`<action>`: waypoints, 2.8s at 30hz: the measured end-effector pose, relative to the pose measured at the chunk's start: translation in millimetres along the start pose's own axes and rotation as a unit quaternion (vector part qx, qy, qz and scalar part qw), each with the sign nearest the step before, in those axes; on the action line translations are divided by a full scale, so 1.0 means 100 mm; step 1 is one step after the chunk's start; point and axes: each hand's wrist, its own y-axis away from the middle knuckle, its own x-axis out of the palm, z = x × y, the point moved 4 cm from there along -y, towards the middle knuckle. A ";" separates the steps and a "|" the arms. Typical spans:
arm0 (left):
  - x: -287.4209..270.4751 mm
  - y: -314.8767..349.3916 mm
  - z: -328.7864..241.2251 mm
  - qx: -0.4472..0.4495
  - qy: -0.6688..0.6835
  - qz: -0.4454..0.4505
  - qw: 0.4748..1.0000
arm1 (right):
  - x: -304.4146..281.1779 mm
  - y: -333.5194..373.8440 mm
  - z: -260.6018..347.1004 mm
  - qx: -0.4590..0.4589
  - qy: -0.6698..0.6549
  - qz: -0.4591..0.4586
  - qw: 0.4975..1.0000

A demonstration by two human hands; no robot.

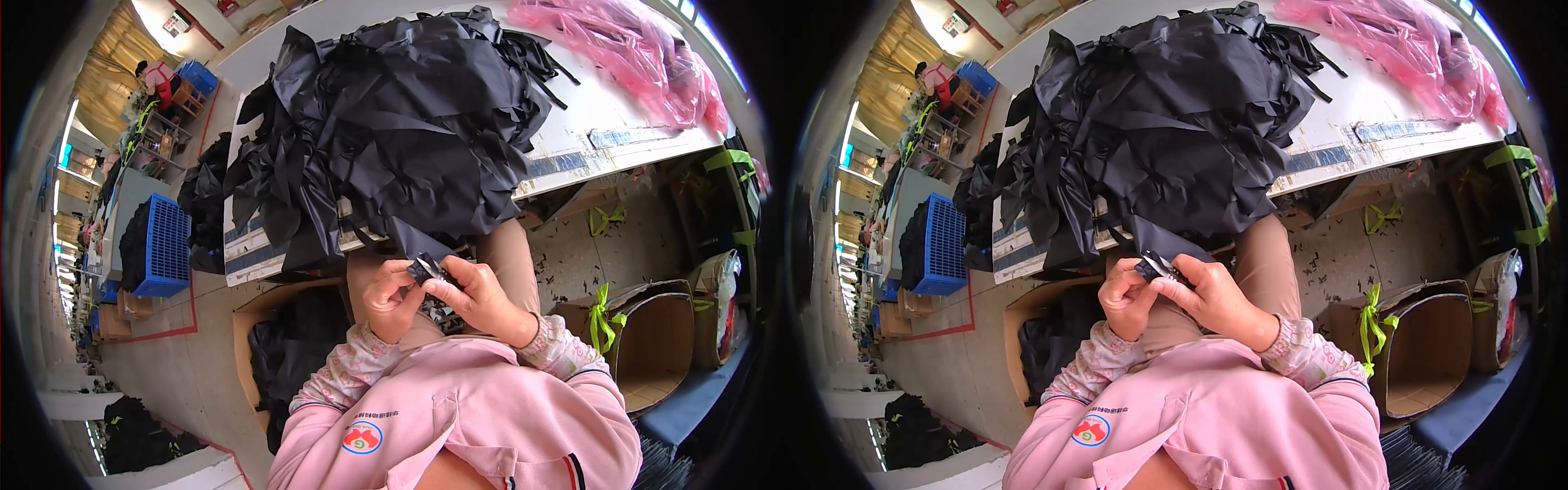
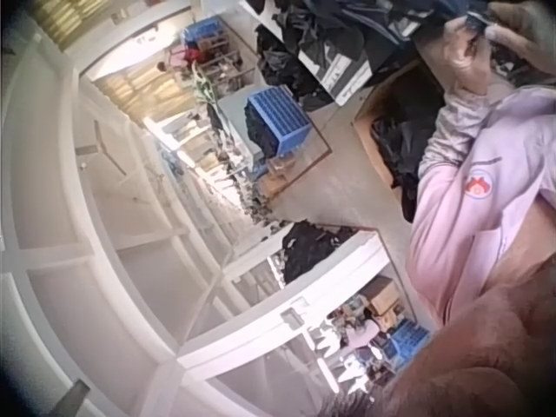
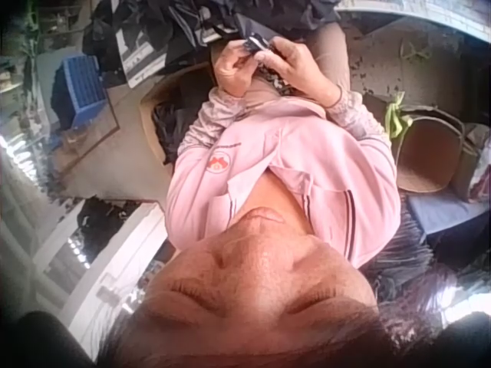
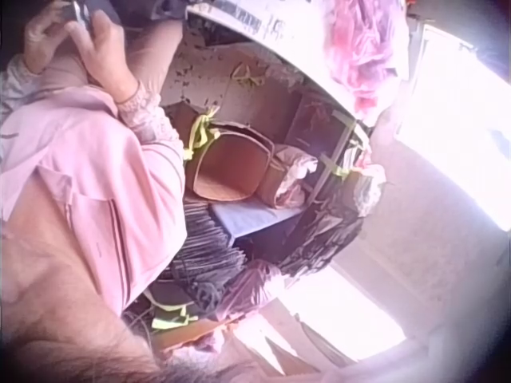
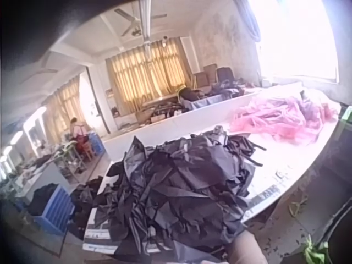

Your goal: The worker is using hand clippers to trim or separate black fabric pieces at a workstation.

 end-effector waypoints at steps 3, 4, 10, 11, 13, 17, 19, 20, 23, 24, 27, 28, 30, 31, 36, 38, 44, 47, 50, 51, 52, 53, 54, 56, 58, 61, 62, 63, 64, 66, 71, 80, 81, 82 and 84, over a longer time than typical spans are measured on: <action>0.01 -0.01 0.00 0.013 0.017 0.006 1.000 | -0.01 0.02 -0.03 0.020 -0.009 0.006 1.000; 0.00 -0.01 0.00 0.013 0.017 0.006 1.000 | -0.02 0.02 -0.02 0.036 -0.014 0.011 0.999; -0.06 -0.12 0.02 -0.070 0.152 0.071 0.983 | -0.18 0.02 -0.05 0.097 -0.065 0.037 0.992; -0.07 -0.15 0.03 -0.094 0.188 0.105 0.972 | -0.20 0.01 -0.07 0.108 -0.061 0.066 0.990; -0.08 -0.17 0.05 -0.107 0.231 0.153 0.955 | -0.23 -0.01 -0.06 0.096 -0.029 0.113 0.989; -0.11 -0.16 0.08 -0.136 0.262 0.179 0.938 | -0.27 -0.04 0.07 0.045 0.015 0.137 0.989; -0.10 -0.15 0.09 -0.158 0.254 0.201 0.933 | -0.29 -0.04 0.12 0.004 0.126 0.144 0.982; -0.11 -0.16 0.10 -0.158 0.255 0.201 0.933 | -0.30 -0.04 0.14 0.004 0.127 0.144 0.981; -0.11 -0.15 0.11 -0.180 0.255 0.222 0.924 | -0.31 -0.04 0.17 -0.007 0.166 0.146 0.975; -0.11 -0.14 0.13 -0.189 0.246 0.235 0.921 | -0.30 -0.04 0.17 -0.017 0.175 0.147 0.973; -0.09 -0.13 0.14 -0.190 0.235 0.256 0.918 | -0.28 -0.04 0.15 -0.031 0.179 0.146 0.972; -0.08 -0.13 0.13 -0.183 0.231 0.264 0.918 | -0.28 -0.04 0.15 -0.036 0.173 0.145 0.974; -0.06 -0.14 0.12 -0.181 0.232 0.267 0.918 | -0.28 -0.03 0.15 -0.029 0.165 0.151 0.974; -0.05 -0.14 0.11 -0.179 0.232 0.270 0.917 | -0.28 -0.03 0.14 -0.022 0.157 0.157 0.975; -0.06 -0.15 0.08 -0.179 0.222 0.277 0.918 | -0.30 -0.02 0.11 -0.008 0.143 0.171 0.975; -0.07 -0.16 0.09 -0.177 0.215 0.279 0.919 | -0.32 -0.01 0.10 0.002 0.133 0.174 0.976; -0.09 -0.26 0.05 -0.196 0.236 0.315 0.898 | -0.36 0.01 0.09 0.019 0.081 0.198 0.977; -0.11 -0.31 0.07 -0.226 0.254 0.355 0.871 | -0.36 0.01 0.11 -0.003 0.101 0.223 0.970; -0.13 -0.33 0.14 -0.250 0.238 0.397 0.850 | -0.36 0.02 0.10 -0.026 0.127 0.227 0.965; -0.12 -0.32 0.15 -0.272 0.255 0.414 0.831 | -0.36 0.03 0.11 -0.035 0.144 0.231 0.962; -0.11 -0.31 0.15 -0.293 0.272 0.429 0.810 | -0.35 0.03 0.11 -0.044 0.161 0.235 0.958; -0.11 -0.33 0.15 -0.293 0.273 0.429 0.810 | -0.35 0.04 0.10 -0.044 0.161 0.236 0.957; -0.10 -0.32 0.15 -0.299 0.276 0.451 0.794 | -0.34 0.05 0.08 -0.050 0.169 0.239 0.955; -0.09 -0.33 0.16 -0.305 0.279 0.473 0.778 | -0.34 0.06 0.07 -0.056 0.176 0.243 0.952; -0.08 -0.33 0.16 -0.301 0.284 0.490 0.767 | -0.34 0.06 0.08 -0.056 0.169 0.245 0.953; -0.09 -0.34 0.19 -0.297 0.280 0.484 0.774 | -0.37 0.06 0.09 -0.049 0.193 0.247 0.948; -0.10 -0.33 0.20 -0.297 0.280 0.485 0.774 | -0.38 0.06 0.09 -0.049 0.193 0.247 0.948; -0.10 -0.33 0.20 -0.298 0.281 0.479 0.776 | -0.38 0.06 0.09 -0.051 0.188 0.242 0.951; -0.11 -0.33 0.21 -0.299 0.281 0.474 0.779 | -0.39 0.07 0.09 -0.052 0.182 0.237 0.953; -0.12 -0.32 0.21 -0.303 0.280 0.470 0.781 | -0.37 0.09 0.04 -0.049 0.180 0.240 0.953; -0.12 -0.32 0.22 -0.308 0.281 0.459 0.785 | -0.39 0.09 0.07 -0.039 0.167 0.237 0.956; -0.06 -0.32 0.16 -0.321 0.273 0.497 0.758 | -0.37 0.09 -0.03 -0.009 0.066 0.287 0.956; -0.05 -0.32 0.17 -0.327 0.271 0.503 0.753 | -0.36 0.09 -0.02 -0.018 0.070 0.289 0.955; -0.05 -0.31 0.17 -0.333 0.268 0.508 0.748 | -0.36 0.09 -0.02 -0.027 0.074 0.291 0.954; -0.03 -0.30 0.18 -0.341 0.264 0.514 0.742 | -0.35 0.09 -0.02 -0.034 0.087 0.290 0.952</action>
